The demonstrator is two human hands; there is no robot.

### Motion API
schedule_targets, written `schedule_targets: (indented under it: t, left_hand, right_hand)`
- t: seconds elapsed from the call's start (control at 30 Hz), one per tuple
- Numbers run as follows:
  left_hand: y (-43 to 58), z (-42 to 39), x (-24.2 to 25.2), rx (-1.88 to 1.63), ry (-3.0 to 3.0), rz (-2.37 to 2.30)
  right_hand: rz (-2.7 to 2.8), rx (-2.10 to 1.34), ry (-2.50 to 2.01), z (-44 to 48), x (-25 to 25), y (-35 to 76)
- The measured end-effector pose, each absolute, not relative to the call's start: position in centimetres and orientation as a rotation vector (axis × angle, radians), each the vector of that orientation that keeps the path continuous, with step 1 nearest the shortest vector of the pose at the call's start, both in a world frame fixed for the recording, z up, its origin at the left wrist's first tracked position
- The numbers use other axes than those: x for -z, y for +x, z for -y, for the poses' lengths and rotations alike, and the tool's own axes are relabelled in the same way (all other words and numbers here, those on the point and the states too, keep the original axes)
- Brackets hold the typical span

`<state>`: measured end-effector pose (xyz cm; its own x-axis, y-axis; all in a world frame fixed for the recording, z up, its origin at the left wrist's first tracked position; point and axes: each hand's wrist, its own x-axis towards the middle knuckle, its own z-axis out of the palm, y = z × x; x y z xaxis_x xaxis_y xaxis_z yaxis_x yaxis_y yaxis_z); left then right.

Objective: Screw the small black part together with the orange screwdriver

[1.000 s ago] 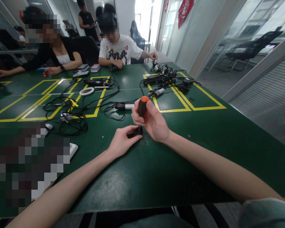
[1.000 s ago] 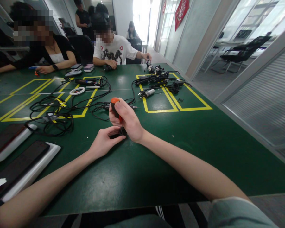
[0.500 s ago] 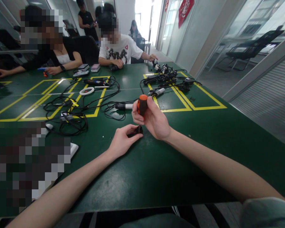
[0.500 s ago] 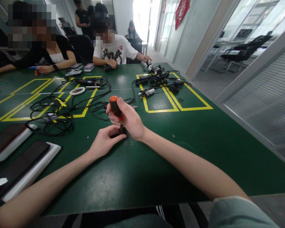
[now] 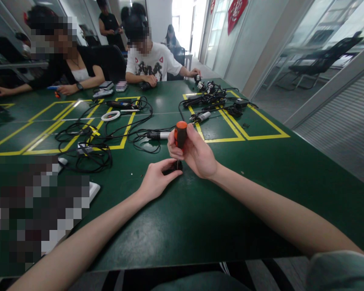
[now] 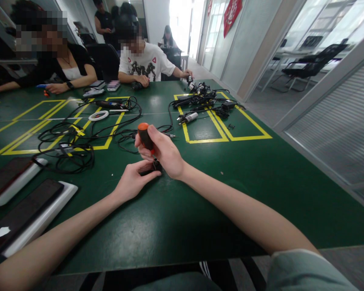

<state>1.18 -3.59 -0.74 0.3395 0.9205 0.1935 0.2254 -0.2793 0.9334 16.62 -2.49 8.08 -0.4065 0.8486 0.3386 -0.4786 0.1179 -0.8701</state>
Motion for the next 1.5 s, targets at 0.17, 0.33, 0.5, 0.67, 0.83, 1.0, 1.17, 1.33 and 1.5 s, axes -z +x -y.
schedule_targets:
  t: [0.17, 0.33, 0.5, 0.67, 0.83, 1.0, 1.17, 1.33, 1.5]
  left_hand:
    - [1.11, 3.56, 0.74, -0.978, 1.741, -1.027]
    - [1.08, 3.55, 0.68, -0.951, 1.797, -1.038]
    - [1.04, 3.56, 0.63, -0.944, 1.843, -1.05]
    - [1.02, 3.62, 0.53, -0.938, 1.918, -1.071]
    - [1.02, 3.6, 0.33, -0.89, 2.002, -1.098]
    - [0.97, 3.55, 0.19, -0.872, 2.045, -1.091]
    - [0.96, 3.52, 0.19, -0.841, 2.084, -1.112]
    - [0.99, 3.6, 0.18, -0.835, 2.084, -1.097]
    - [1.02, 3.63, 0.26, -0.837, 2.093, -1.081]
  right_hand:
    - [1.255, -1.565, -0.352, 2.51, -7.98, 16.75]
    - [1.277, -1.553, -0.375, 2.54, -8.04, 16.84]
    - [1.265, -1.569, -0.334, 2.61, -7.93, 16.87]
    - [1.247, -1.541, -0.307, 2.62, -7.8, 16.77]
    - [1.262, -1.545, -0.35, 2.47, -7.93, 16.72]
    - [1.265, -1.528, -0.4, 2.41, -8.1, 16.73]
    - [1.266, -1.556, -0.391, 2.45, -8.03, 16.71]
    - [1.252, -1.508, -0.346, 2.49, -7.81, 16.71]
    - [1.278, -1.483, -0.36, 2.39, -7.9, 16.63]
